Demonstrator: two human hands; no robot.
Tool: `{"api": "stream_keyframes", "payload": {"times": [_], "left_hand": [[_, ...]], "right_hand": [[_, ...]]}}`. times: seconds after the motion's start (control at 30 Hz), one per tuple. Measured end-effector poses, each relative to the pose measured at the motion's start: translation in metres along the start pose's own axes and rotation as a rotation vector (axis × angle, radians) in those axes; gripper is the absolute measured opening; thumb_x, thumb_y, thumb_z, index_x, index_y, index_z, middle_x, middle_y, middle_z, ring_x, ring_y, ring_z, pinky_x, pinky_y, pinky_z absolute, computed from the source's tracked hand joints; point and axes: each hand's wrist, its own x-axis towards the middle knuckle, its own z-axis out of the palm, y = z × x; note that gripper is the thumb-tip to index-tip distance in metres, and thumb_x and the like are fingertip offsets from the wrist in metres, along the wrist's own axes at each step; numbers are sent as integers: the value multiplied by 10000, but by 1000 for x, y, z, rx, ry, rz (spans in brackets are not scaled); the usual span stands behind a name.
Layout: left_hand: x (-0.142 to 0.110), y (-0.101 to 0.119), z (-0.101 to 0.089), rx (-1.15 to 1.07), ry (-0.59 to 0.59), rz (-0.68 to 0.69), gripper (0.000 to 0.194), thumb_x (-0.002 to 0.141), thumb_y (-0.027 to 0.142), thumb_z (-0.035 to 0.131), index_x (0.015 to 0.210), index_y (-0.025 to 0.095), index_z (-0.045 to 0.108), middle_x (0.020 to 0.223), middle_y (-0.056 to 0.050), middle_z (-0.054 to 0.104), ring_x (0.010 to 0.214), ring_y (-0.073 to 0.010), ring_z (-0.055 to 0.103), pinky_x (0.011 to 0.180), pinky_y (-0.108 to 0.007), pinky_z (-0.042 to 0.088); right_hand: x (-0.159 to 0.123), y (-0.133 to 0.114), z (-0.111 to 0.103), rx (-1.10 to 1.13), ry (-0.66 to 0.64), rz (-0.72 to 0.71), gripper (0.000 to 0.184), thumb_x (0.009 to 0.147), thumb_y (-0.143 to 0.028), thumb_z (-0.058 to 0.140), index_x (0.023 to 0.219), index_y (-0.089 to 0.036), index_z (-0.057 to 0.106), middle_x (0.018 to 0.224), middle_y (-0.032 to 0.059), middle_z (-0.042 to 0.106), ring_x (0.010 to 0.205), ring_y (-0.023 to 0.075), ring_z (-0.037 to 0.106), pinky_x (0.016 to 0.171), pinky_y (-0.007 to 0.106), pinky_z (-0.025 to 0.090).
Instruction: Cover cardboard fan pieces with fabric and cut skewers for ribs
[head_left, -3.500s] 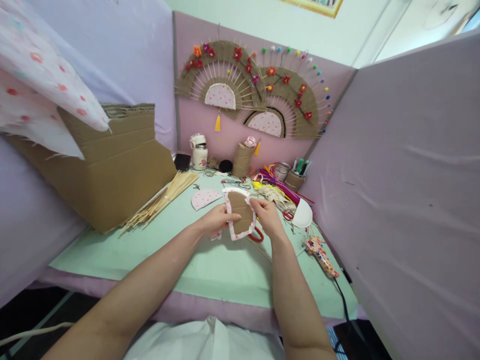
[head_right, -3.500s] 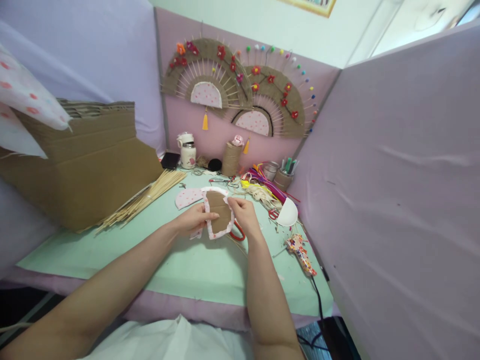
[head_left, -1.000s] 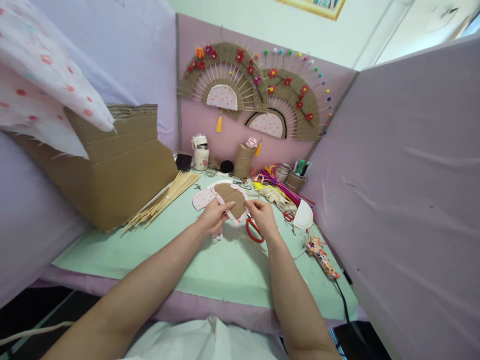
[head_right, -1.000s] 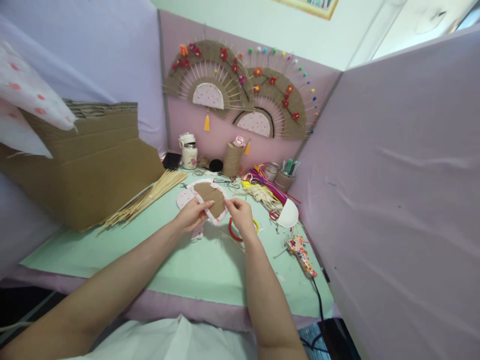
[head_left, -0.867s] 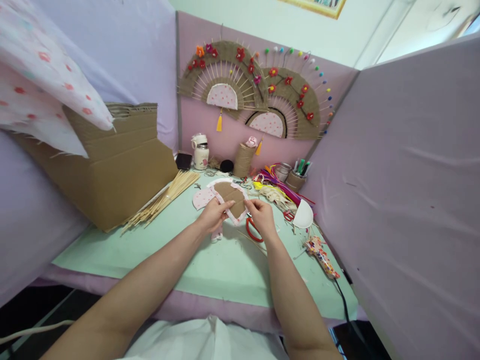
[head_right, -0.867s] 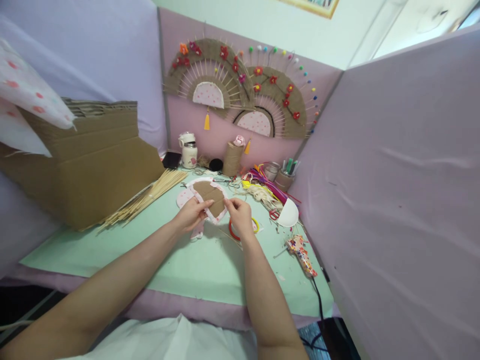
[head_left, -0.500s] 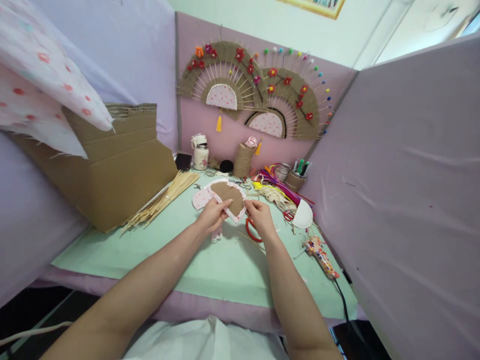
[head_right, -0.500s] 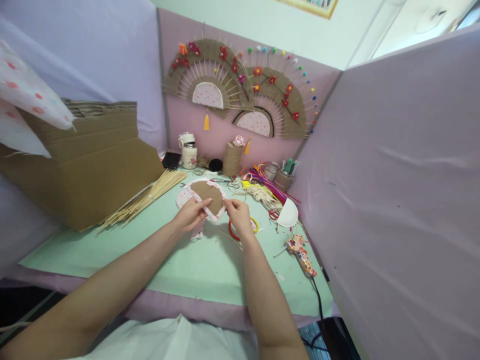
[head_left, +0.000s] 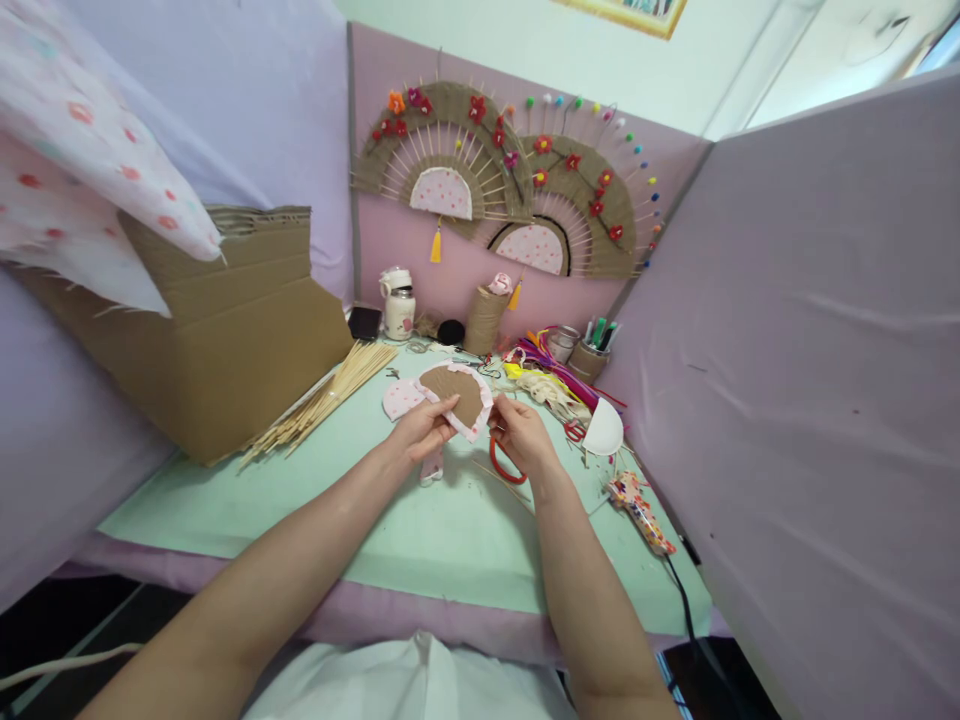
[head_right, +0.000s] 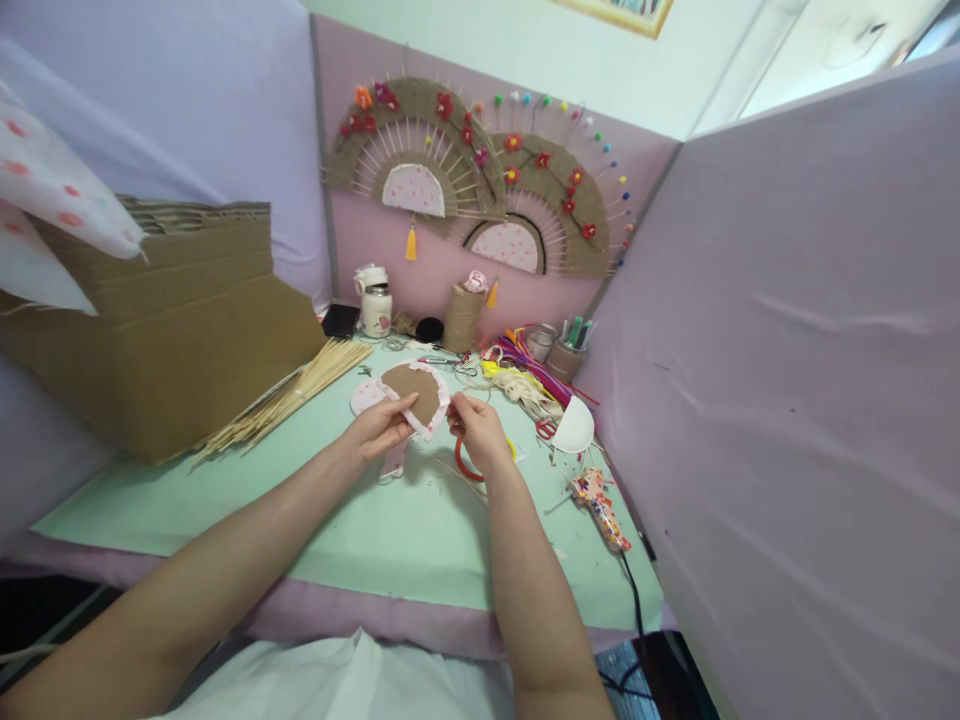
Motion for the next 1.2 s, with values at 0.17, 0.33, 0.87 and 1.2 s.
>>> {"api": "stream_keyframes", "payload": {"times": [0.17, 0.33, 0.87, 1.2], "left_hand": [[1, -4, -3, 29, -14, -14, 324, 801, 14, 556, 1110, 101, 595, 1024, -115, 702, 903, -180, 678, 925, -369, 528], [-2, -5, -1, 73, -12, 85, 353, 762, 30, 612, 1098, 138, 610, 1052, -96, 699, 926, -191, 674, 922, -383, 527], [1, -5, 0, -5, 31, 43, 338, 779, 2, 560, 1095, 120, 594, 968, -82, 707, 891, -155, 674, 933, -324, 516], [-9, -7, 10, 90, 50, 156, 279, 731, 33, 635, 992, 129, 625, 1007, -90, 708, 995, -212, 653, 945, -397, 504]], "right_hand": [[-1, -1, 1, 2, -27, -19, 347, 606, -483, 763, 604, -174, 604, 575, -25, 505, 522, 85, 380, 521, 244, 305], [-3, -4, 3, -140, 52, -62, 349, 627, -496, 727, 584, -178, 592, 527, -31, 473, 485, 88, 339, 494, 258, 271], [1, -1, 3, -79, 34, -27, 460, 728, -614, 565, 716, -161, 644, 648, 30, 583, 548, 112, 450, 519, 245, 351], [2, 1, 2, -241, 146, -74, 367, 685, -537, 637, 645, -173, 599, 586, -8, 507, 523, 101, 406, 466, 233, 298]]}}
